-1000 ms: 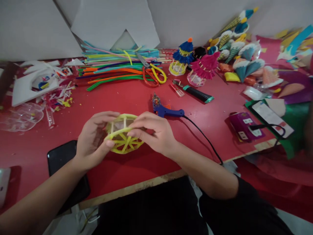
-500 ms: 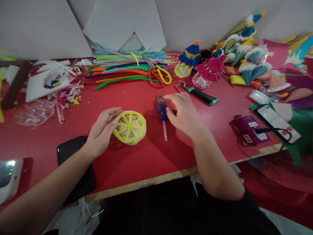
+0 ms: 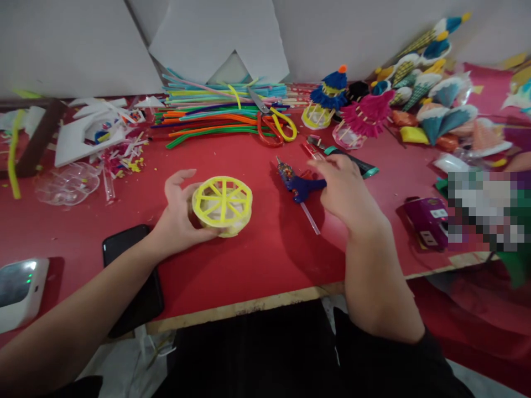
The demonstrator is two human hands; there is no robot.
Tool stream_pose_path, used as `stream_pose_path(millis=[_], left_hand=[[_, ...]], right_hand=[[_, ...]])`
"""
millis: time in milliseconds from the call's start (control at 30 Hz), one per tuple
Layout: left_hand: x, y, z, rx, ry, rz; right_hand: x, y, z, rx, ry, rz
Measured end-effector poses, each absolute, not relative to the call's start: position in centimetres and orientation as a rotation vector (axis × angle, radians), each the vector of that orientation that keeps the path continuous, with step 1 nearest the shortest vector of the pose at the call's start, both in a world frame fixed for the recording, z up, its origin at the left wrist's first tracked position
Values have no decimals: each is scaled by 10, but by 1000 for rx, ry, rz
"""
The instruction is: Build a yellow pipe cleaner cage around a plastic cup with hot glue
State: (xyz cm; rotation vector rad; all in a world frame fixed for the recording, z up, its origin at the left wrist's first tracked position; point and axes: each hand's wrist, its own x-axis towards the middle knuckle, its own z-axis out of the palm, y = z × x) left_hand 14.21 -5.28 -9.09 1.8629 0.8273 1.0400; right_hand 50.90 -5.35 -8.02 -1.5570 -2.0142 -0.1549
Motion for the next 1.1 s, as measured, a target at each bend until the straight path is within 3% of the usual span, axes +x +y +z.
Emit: stream_pose_path(millis=[100, 267, 633, 933, 1100], left_hand=[[138, -49, -87, 1656, 799, 1016], [135, -47, -79, 1553, 766, 909], [137, -51, -80, 1705, 650, 768], [134, -59, -72, 2371, 719, 902], [138, -61, -67, 2463, 841, 916]], right_hand=[[469, -64, -59, -1417, -1782, -220], [397, -90, -43, -976, -1826, 246], [397, -80, -61, -727, -2098, 240], [395, -82, -59, -776, -2214, 217], [448, -70, -60, -1435, -1991, -61]])
